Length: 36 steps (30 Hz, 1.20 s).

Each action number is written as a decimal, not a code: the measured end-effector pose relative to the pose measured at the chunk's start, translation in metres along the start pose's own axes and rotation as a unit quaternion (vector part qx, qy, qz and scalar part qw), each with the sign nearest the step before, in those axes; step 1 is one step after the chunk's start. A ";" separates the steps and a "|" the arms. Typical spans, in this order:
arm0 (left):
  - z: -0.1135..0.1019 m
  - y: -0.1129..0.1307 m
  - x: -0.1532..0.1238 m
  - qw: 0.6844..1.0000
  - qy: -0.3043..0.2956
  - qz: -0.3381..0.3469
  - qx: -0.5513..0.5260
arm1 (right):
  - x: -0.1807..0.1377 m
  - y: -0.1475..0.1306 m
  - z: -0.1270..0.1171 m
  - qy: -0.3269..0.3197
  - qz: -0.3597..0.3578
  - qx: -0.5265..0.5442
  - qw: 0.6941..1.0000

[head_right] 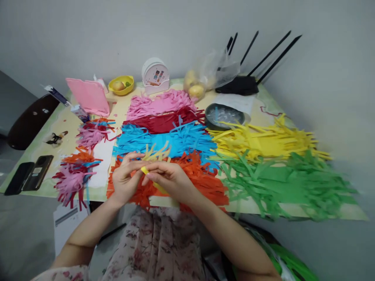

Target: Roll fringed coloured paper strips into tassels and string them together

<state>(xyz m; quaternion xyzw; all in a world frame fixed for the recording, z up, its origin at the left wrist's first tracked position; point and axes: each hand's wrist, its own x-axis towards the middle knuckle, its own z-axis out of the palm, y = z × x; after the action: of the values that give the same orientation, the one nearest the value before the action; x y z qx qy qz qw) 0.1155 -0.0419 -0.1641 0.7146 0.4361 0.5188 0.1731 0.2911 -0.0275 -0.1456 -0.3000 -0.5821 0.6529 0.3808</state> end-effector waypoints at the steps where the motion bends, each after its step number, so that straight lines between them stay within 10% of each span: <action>1: 0.004 0.003 0.000 0.998 -0.002 -0.041 -0.042 | 0.001 0.000 -0.001 0.018 -0.020 -0.034 0.999; 10: 0.026 0.001 0.003 0.972 0.083 -0.179 -0.124 | 0.018 0.001 -0.022 0.091 -0.175 -0.314 0.929; 13: 0.025 -0.003 0.004 0.942 0.179 -0.225 -0.173 | 0.043 -0.010 -0.087 0.162 -0.132 -0.436 0.875; 16: 0.019 -0.004 0.001 0.911 0.211 -0.262 -0.237 | 0.076 -0.017 -0.174 0.305 0.064 -0.538 0.783; 21: 0.013 -0.006 -0.009 0.924 0.140 -0.309 -0.178 | 0.110 0.002 -0.254 0.266 0.169 -0.561 0.765; 32: 0.022 0.006 -0.003 0.935 0.118 -0.307 -0.131 | 0.109 0.007 -0.252 0.329 0.145 -0.558 0.748; 36: 0.023 0.009 -0.005 0.931 0.120 -0.318 -0.133 | 0.066 -0.005 -0.177 0.371 -0.053 -0.370 0.850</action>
<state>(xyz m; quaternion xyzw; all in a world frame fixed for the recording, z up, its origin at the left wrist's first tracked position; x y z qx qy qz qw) 0.1400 -0.0461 -0.1694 0.4417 0.5850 0.5716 0.3687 0.4047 0.1232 -0.1622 -0.6069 -0.6113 0.2081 0.4633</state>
